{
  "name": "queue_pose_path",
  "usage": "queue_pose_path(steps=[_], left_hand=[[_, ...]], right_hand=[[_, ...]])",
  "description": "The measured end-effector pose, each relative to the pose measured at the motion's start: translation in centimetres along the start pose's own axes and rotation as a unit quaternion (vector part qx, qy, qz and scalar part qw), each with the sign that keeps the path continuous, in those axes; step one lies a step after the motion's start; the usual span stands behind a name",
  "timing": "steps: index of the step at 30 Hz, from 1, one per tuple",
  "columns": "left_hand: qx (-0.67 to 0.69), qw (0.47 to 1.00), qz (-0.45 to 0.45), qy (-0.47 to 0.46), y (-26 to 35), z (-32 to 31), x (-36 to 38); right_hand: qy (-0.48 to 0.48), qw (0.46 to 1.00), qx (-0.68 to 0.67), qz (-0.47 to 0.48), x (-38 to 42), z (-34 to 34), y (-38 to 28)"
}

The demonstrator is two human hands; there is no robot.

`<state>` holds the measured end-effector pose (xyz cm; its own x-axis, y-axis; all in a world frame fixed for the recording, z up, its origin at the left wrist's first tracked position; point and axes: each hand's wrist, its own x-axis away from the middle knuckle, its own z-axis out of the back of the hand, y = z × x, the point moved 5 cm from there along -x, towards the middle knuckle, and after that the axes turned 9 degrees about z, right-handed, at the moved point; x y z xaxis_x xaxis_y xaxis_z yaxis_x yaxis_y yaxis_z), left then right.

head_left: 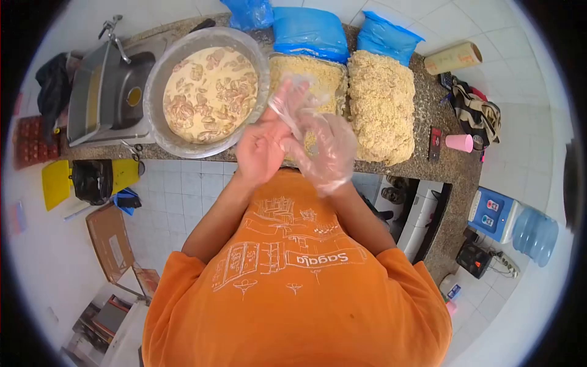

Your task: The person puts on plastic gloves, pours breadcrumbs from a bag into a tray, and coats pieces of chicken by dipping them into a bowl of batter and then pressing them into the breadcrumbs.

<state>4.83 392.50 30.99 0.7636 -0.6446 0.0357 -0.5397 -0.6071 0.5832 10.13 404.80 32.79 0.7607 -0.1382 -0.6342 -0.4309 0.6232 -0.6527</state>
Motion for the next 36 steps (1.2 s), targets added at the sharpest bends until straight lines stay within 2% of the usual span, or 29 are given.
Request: queue_pose_path(steps=[1,2,3,4,5,6,7,8,9,11,13,14,16,18,22,23,24,25,26,27,28,29,30,31,32,33,35,36], left_hand=[[0.001,1.0,0.006,-0.004,-0.4,0.1,-0.1],[-0.025,0.997,-0.005,0.071,-0.8,1.3,-0.1],[-0.052,0.988,-0.019,0.145,-1.1,2.5,-0.1],[-0.053,0.988,-0.016,0.143,-1.7,3.0,-0.4],[-0.129,0.97,-0.048,0.2,-1.7,3.9,-0.5],[-0.205,0.942,-0.08,0.255,-1.6,4.7,-0.4],[-0.206,0.942,-0.078,0.253,-1.3,4.1,-0.3],[-0.122,0.955,-0.048,0.265,-1.1,3.5,0.0],[-0.037,0.961,-0.018,0.275,-1.3,3.3,0.1],[-0.002,0.963,-0.007,0.27,-1.8,4.3,-0.1],[0.033,0.963,0.006,0.266,-2.0,5.4,0.0],[0.073,0.969,0.026,0.236,-2.2,5.7,-0.1],[0.111,0.971,0.045,0.205,-2.0,5.4,-0.2],[0.143,0.987,0.039,0.064,-1.0,3.2,-0.7],[0.239,0.965,0.083,0.066,-1.2,2.1,-0.7],[0.087,0.985,0.03,0.148,-0.9,3.1,-0.8],[-0.069,0.972,-0.025,0.225,-0.3,3.7,-0.7],[-0.069,0.972,-0.025,0.224,-0.3,3.9,-0.9],[-0.345,0.908,-0.115,0.208,0.9,2.9,-0.9],[-0.59,0.764,-0.196,0.174,1.4,1.5,-0.8],[-0.59,0.763,-0.197,0.174,1.6,1.6,-0.7],[-0.672,0.703,-0.185,0.141,1.5,1.2,-0.7],[-0.746,0.635,-0.171,0.106,1.2,0.9,-0.7],[-0.746,0.635,-0.171,0.105,1.4,0.9,-0.3],[-0.726,0.672,-0.133,0.063,1.2,0.9,-0.1],[-0.715,0.688,-0.114,0.042,1.2,1.2,0.1],[-0.679,0.731,-0.069,0.004,1.0,2.5,0.7],[-0.652,0.756,-0.043,-0.015,0.8,3.0,0.9]], right_hand=[[-0.03,0.995,0.074,0.055,-0.3,-0.4,-0.4],[-0.059,0.998,0.034,0.002,-0.1,-0.6,0.6],[-0.056,0.998,0.037,0.002,-0.3,-0.5,0.8],[-0.042,0.997,0.017,0.07,-0.6,-0.5,0.0],[-0.027,0.99,-0.003,0.137,-0.6,-0.5,-0.8],[-0.025,0.99,-0.001,0.136,-0.5,-0.7,-1.2],[-0.074,0.99,0.002,0.122,-0.2,-1.4,-1.6],[-0.123,0.987,0.006,0.108,0.1,-2.0,-1.8],[-0.121,0.987,0.008,0.108,0.0,-2.0,-1.7],[-0.103,0.993,-0.001,0.057,-0.2,-2.2,-0.8],[-0.123,0.99,0.03,0.063,-0.7,-2.0,-1.4],[-0.146,0.985,0.06,0.068,-0.8,-2.0,-1.7],[-0.131,0.985,0.081,0.082,-0.9,-2.1,-1.5],[-0.116,0.983,0.102,0.095,-1.2,-2.1,-1.4],[-0.062,0.991,0.077,0.093,-2.0,-1.2,-1.3],[-0.054,0.994,0.056,0.077,-2.0,-1.0,-1.2],[-0.053,0.994,0.057,0.077,-2.0,-0.9,-1.3],[-0.071,0.997,-0.037,-0.013,-1.8,-1.0,-0.5],[-0.087,0.982,-0.13,-0.103,-1.5,-1.3,0.2],[-0.087,0.982,-0.13,-0.103,-1.4,-1.5,0.1],[-0.058,0.963,-0.215,-0.153,-1.1,-1.9,0.5],[-0.027,0.933,-0.297,-0.202,-0.8,-2.2,0.8],[-0.026,0.933,-0.297,-0.202,-1.1,-1.8,0.7],[-0.043,0.96,-0.231,-0.15,-1.9,-1.0,0.1],[-0.058,0.98,-0.163,-0.094,-2.5,-0.6,-0.4],[-0.056,0.981,-0.162,-0.092,-2.6,-0.5,-0.3],[-0.033,0.953,-0.248,-0.17,-2.0,-0.7,0.4],[-0.034,0.953,-0.249,-0.17,-2.0,-0.7,0.5]])
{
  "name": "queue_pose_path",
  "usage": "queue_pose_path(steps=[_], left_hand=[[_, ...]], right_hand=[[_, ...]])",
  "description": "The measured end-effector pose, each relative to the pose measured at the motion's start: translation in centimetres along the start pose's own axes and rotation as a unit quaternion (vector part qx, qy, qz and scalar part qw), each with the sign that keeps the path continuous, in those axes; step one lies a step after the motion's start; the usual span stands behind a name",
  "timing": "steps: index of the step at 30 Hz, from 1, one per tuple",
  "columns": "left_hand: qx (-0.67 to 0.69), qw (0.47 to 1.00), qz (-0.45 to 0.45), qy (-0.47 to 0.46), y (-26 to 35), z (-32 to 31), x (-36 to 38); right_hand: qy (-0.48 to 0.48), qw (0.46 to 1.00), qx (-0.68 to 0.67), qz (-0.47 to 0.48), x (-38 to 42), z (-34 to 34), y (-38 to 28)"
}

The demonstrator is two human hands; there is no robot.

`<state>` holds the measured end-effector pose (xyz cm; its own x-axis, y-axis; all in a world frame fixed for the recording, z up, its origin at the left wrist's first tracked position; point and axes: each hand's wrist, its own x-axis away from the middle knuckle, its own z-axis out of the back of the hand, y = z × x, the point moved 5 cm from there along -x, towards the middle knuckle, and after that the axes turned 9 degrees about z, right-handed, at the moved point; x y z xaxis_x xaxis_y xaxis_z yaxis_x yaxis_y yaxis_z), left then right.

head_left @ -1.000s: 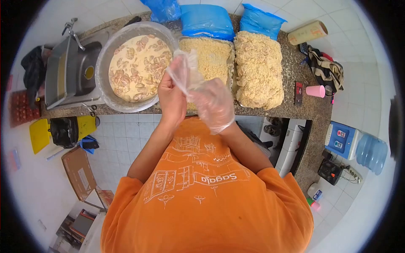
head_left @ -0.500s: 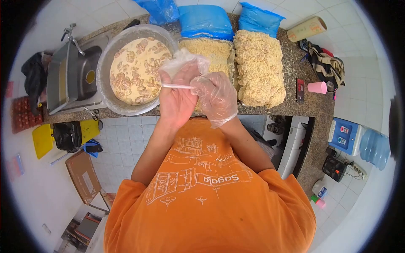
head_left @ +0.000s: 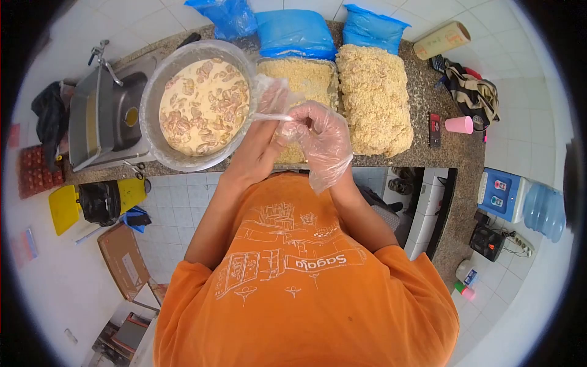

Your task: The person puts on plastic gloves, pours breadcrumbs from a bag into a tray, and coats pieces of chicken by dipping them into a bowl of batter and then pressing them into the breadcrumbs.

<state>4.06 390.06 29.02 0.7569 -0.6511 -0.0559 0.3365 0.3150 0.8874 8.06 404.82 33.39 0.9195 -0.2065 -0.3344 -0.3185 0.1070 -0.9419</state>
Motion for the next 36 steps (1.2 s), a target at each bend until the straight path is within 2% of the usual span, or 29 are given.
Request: queue_pose_path(steps=[4,6,7,8,9,11,13,14,16,17,18,20,22,24,25,27,31,33,36], left_hand=[[-0.031,0.997,-0.01,0.069,0.8,-0.2,-1.6],[-0.024,0.988,-0.042,0.145,1.2,0.4,-1.8],[-0.024,0.988,-0.042,0.145,1.2,0.1,-2.1],[0.013,0.981,-0.041,0.191,0.9,0.3,-2.2],[0.05,0.969,-0.04,0.237,0.7,0.6,-2.2],[0.074,0.96,-0.027,0.27,1.2,0.6,-2.4],[0.097,0.948,-0.013,0.302,-0.1,1.0,-2.4],[0.114,0.96,0.029,0.253,-1.9,1.2,-3.0],[0.13,0.968,0.072,0.205,-3.4,1.2,-3.1],[0.418,0.882,0.127,0.178,-2.5,1.9,-3.1],[0.667,0.712,0.171,0.135,-1.7,1.5,-2.9],[0.668,0.719,0.161,0.102,0.1,1.1,-2.4],[0.668,0.725,0.152,0.068,1.5,-0.8,-1.8],[0.575,0.791,0.188,0.097,1.8,-2.6,-1.2],[0.573,0.792,0.188,0.096,1.7,-2.5,-1.3],[0.576,0.784,0.168,0.159,1.1,-1.9,-1.5],[0.546,0.806,0.166,0.159,-0.6,-0.9,-1.7],[0.588,0.778,0.173,0.137,-1.5,-1.3,-1.7],[0.57,0.79,0.145,0.175,1.4,-0.9,-2.2]], right_hand=[[-0.035,0.996,0.064,0.044,-0.1,0.0,-0.3],[-0.055,0.992,0.091,0.061,-0.3,-0.2,-0.5],[-0.072,0.975,0.159,0.137,-0.3,-0.7,-1.4],[-0.088,0.947,0.224,0.212,-0.3,-1.2,-2.1],[-0.087,0.947,0.225,0.212,-0.3,-1.6,-2.4],[-0.109,0.919,0.316,0.211,0.1,-2.4,-2.9],[-0.133,0.925,0.268,0.236,-0.1,-2.3,-2.3],[-0.158,0.927,0.218,0.26,0.0,-2.5,-2.3],[-0.151,0.935,0.2,0.252,0.4,-2.5,-3.5],[-0.144,0.941,0.182,0.244,0.6,-2.5,-4.0],[-0.143,0.941,0.183,0.245,0.7,-2.6,-4.0],[-0.021,0.942,0.243,0.229,0.8,-1.8,-3.7],[-0.021,0.933,0.273,0.233,0.7,-1.7,-2.2],[-0.019,0.923,0.301,0.238,0.9,-1.5,-1.3],[-0.016,0.927,0.302,0.221,1.0,-1.1,-0.9],[-0.009,0.931,0.304,0.2,1.4,-1.0,-0.4],[-0.025,0.939,0.272,0.209,1.4,-1.9,-0.7],[-0.032,0.947,0.251,0.198,0.9,-2.4,-0.9],[-0.024,0.945,0.247,0.215,0.6,-2.8,-1.5]])
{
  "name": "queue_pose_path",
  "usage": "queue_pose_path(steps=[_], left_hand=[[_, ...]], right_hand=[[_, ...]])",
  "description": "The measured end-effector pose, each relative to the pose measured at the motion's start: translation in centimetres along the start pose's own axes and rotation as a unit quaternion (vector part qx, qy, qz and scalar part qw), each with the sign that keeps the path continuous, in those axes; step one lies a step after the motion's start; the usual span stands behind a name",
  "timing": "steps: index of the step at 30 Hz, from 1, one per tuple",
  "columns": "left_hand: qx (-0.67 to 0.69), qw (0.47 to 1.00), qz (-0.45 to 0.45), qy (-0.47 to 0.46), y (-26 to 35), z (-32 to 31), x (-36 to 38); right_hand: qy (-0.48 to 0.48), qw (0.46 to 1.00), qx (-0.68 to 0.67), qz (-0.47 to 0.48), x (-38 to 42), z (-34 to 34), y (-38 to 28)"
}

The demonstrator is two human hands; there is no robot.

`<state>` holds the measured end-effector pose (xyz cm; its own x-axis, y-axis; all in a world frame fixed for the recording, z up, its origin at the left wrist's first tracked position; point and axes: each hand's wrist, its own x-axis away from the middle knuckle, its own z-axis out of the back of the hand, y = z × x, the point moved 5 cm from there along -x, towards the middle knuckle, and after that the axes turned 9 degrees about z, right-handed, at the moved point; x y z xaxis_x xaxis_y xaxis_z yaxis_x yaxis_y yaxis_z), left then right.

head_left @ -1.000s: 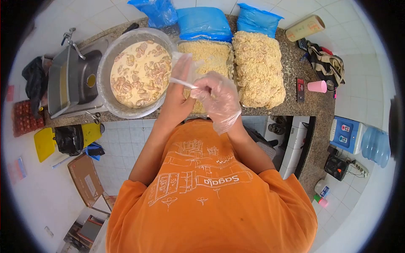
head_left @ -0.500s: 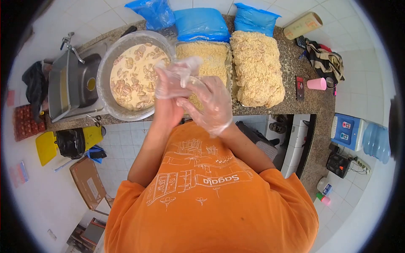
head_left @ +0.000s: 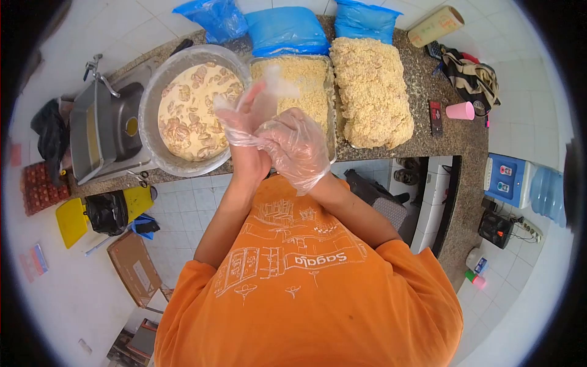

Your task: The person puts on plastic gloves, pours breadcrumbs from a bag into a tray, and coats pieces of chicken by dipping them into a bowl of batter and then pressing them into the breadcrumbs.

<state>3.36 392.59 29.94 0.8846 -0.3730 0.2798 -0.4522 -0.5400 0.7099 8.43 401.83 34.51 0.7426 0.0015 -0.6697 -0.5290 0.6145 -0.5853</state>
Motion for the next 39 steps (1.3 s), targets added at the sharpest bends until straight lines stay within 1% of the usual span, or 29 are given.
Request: queue_pose_path(steps=[1,3,4,6,7,9,13,15,16,17,18,19,20,21,22,23,24,25,26,27,28,29,30,33,35,36,37,38,39], left_hand=[[0.0,1.0,0.002,0.0,0.3,-0.2,0.1],[0.003,0.998,0.03,-0.047,0.6,-0.7,0.2],[0.003,0.998,0.031,-0.047,0.8,-0.2,0.1],[-0.101,0.992,0.021,-0.079,1.1,0.4,-0.3],[-0.101,0.992,0.021,-0.078,1.3,0.3,-0.1],[-0.067,0.99,0.032,-0.121,1.8,-0.4,0.5],[-0.023,0.993,0.027,-0.112,1.4,-0.8,0.7],[0.058,0.99,0.052,-0.114,1.0,-0.7,0.5],[0.059,0.99,0.053,-0.115,0.7,-0.4,0.0],[0.02,0.996,0.036,-0.083,0.4,0.6,-1.0],[-0.019,0.998,0.019,-0.049,0.4,1.4,-1.9],[-0.018,0.998,0.02,-0.051,0.4,1.5,-2.7],[-0.109,0.992,-0.067,-0.016,1.3,1.8,-3.3],[-0.154,0.982,-0.11,-0.001,1.8,1.9,-3.4],[-0.197,0.968,-0.153,0.018,2.6,1.5,-3.3],[-0.235,0.96,-0.149,-0.034,2.9,0.7,-3.0],[-0.272,0.947,-0.146,-0.084,3.2,-0.2,-2.7],[-0.272,0.948,-0.145,-0.081,3.4,-0.7,-2.7],[-0.171,0.975,-0.122,-0.068,3.6,-0.9,-2.9],[-0.07,0.991,-0.098,-0.056,3.7,-0.8,-3.1],[-0.072,0.991,-0.102,-0.051,3.8,-0.7,-3.2],[-0.026,0.992,-0.086,-0.086,3.6,-0.8,-3.2],[0.02,0.99,-0.07,-0.121,3.5,-1.0,-3.3],[0.053,0.987,-0.071,-0.131,3.9,-1.0,-3.0],[0.064,0.985,-0.063,-0.147,3.9,-0.8,-2.9],[0.077,0.982,-0.052,-0.166,3.7,-0.8,-2.9],[0.078,0.982,-0.054,-0.166,3.6,-0.7,-3.0],[0.108,0.981,-0.036,-0.155,3.2,-0.5,-3.1],[0.138,0.98,-0.019,-0.143,2.7,-0.2,-3.2]], right_hand=[[-0.004,1.0,-0.001,0.011,-0.3,0.0,-0.4],[-0.008,1.0,-0.001,0.021,-0.5,0.0,-0.7],[-0.006,0.999,0.002,0.043,-0.6,0.0,-1.0],[-0.004,0.998,0.005,0.065,-0.6,-0.3,-1.3],[-0.003,0.998,0.01,0.069,-0.4,-0.6,-1.4],[-0.001,0.997,0.015,0.072,-0.5,-0.5,-1.6],[-0.007,0.997,0.027,0.075,-0.6,-0.3,-2.1],[-0.014,0.997,0.038,0.065,-0.8,-0.2,-1.9],[-0.038,0.998,-0.043,0.038,-1.0,-0.3,-1.5],[-0.062,0.99,-0.124,0.01,-1.1,-0.5,-1.2],[-0.062,0.991,-0.122,0.009,-1.1,-0.5,-1.2],[-0.082,0.977,-0.197,-0.02,-0.9,-1.1,-1.0],[-0.1,0.956,-0.27,-0.051,-0.8,-1.6,-0.8],[-0.098,0.957,-0.269,-0.052,-1.0,-1.2,-0.8],[-0.142,0.949,-0.272,-0.075,-1.3,-1.1,-0.7],[-0.185,0.938,-0.276,-0.098,-1.3,-1.2,-0.6],[-0.187,0.938,-0.276,-0.1,-1.1,-1.5,-0.3],[-0.183,0.941,-0.281,-0.042,-0.8,-2.0,-0.6],[-0.177,0.941,-0.287,0.017,-0.7,-2.4,-0.9],[-0.178,0.939,-0.292,0.02,-0.5,-2.8,-0.9],[-0.153,0.954,-0.259,0.02,-0.3,-2.8,-1.0],[-0.128,0.966,-0.225,0.02,-0.3,-2.7,-1.1],[-0.131,0.964,-0.231,0.024,-0.4,-2.7,-1.4],[-0.116,0.966,-0.228,0.04,-0.5,-2.4,-2.2],[-0.167,0.957,-0.215,0.1,-0.2,-2.6,-2.9],[-0.168,0.957,-0.216,0.101,-0.1,-2.6,-2.6],[-0.128,0.961,-0.235,0.068,-0.2,-2.2,-1.7],[-0.089,0.963,-0.253,0.036,-0.4,-1.9,-0.8],[-0.092,0.962,-0.254,0.037,-0.7,-2.0,-0.1]])
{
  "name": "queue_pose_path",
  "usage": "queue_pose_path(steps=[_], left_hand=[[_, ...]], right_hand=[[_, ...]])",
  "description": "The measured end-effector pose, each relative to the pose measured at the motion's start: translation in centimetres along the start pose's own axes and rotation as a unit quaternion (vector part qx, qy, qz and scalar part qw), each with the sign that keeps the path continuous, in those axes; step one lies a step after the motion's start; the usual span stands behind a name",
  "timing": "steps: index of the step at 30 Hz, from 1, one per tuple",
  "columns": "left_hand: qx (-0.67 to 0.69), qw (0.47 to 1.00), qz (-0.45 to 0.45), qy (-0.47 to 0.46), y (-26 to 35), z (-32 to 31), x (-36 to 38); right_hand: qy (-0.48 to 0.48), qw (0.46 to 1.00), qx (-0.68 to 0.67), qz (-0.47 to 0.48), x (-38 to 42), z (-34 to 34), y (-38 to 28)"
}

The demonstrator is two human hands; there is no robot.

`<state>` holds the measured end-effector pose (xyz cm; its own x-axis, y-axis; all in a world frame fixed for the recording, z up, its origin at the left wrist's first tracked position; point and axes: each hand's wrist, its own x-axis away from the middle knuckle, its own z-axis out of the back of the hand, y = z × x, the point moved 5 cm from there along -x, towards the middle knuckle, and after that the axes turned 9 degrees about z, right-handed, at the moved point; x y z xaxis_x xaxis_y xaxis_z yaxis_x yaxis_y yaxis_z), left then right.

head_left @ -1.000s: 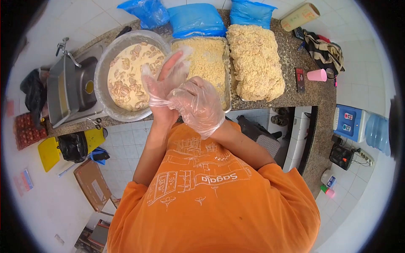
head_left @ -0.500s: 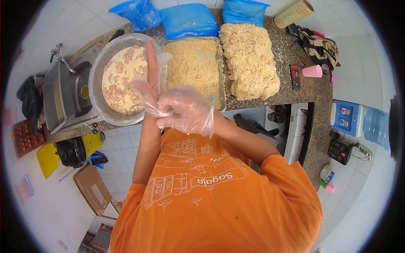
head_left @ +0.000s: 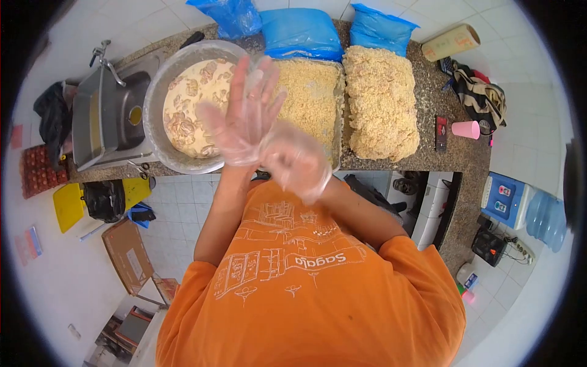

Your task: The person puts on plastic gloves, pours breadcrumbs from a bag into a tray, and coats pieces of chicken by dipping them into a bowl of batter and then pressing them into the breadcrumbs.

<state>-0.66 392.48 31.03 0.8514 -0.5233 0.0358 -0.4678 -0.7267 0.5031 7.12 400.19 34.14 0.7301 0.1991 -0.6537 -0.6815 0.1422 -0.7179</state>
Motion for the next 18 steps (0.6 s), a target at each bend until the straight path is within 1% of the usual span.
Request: queue_pose_path(steps=[1,2,3,4,5,6,7,8,9,10,11,12,13,14,15,16,17,18], left_hand=[[-0.062,0.997,0.043,0.007,-0.6,1.2,0.3],[-0.18,0.982,0.043,0.039,-1.9,2.6,0.8],[-0.295,0.952,0.046,0.071,-3.3,3.9,1.4],[-0.423,0.902,0.034,0.081,-4.1,3.1,2.2],[-0.543,0.834,0.021,0.094,-4.9,2.2,3.0],[-0.624,0.778,0.034,0.064,-3.9,0.1,4.0],[-0.626,0.774,0.024,0.091,-2.4,-0.8,5.3],[-0.444,0.873,0.173,0.103,-2.2,-0.7,7.0],[-0.34,0.906,0.227,0.109,-2.0,-0.1,8.0],[-0.233,0.923,0.277,0.127,-1.9,0.5,9.1],[-0.322,0.916,0.132,0.197,-1.2,2.2,9.4],[-0.403,0.877,-0.014,0.263,-0.9,3.3,9.8],[-0.465,0.835,-0.089,0.283,-1.5,3.4,9.9],[-0.432,0.868,-0.043,0.241,-2.8,2.8,9.6],[-0.397,0.896,-0.001,0.197,-3.2,2.7,9.7],[-0.401,0.889,-0.02,0.219,-1.8,3.7,10.6],[-0.444,0.869,-0.018,0.218,-0.8,4.7,11.4],[-0.481,0.85,-0.01,0.215,0.1,5.5,12.3]], right_hand=[[0.093,0.995,-0.011,-0.046,-0.2,1.3,1.3],[0.184,0.978,-0.022,-0.092,-0.2,2.5,2.8],[0.2,0.971,-0.045,-0.12,0.1,3.1,5.1],[0.212,0.963,-0.071,-0.148,0.8,3.6,8.0],[0.258,0.953,0.024,-0.155,2.4,5.0,11.1],[0.298,0.935,0.114,-0.157,3.8,6.5,13.2],[0.325,0.904,0.165,-0.224,5.1,8.7,14.4],[0.345,0.868,0.211,-0.289,5.9,11.0,15.7],[0.359,0.885,0.176,-0.238,6.0,12.5,16.0],[0.374,0.898,0.14,-0.186,6.3,12.9,15.4],[0.334,0.915,0.087,-0.211,5.5,11.9,13.6],[0.289,0.928,0.035,-0.234,4.6,11.2,11.1],[0.191,0.954,-0.011,-0.231,3.6,8.6,9.1],[0.089,0.969,-0.056,-0.222,3.0,5.4,7.2],[-0.007,0.973,-0.091,-0.213,3.2,2.6,6.4],[-0.098,0.967,-0.122,-0.199,3.4,-0.3,5.8],[-0.113,0.966,-0.137,-0.189,2.4,-2.1,4.4],[-0.03,0.92,-0.225,-0.319,1.4,-3.1,3.4]])
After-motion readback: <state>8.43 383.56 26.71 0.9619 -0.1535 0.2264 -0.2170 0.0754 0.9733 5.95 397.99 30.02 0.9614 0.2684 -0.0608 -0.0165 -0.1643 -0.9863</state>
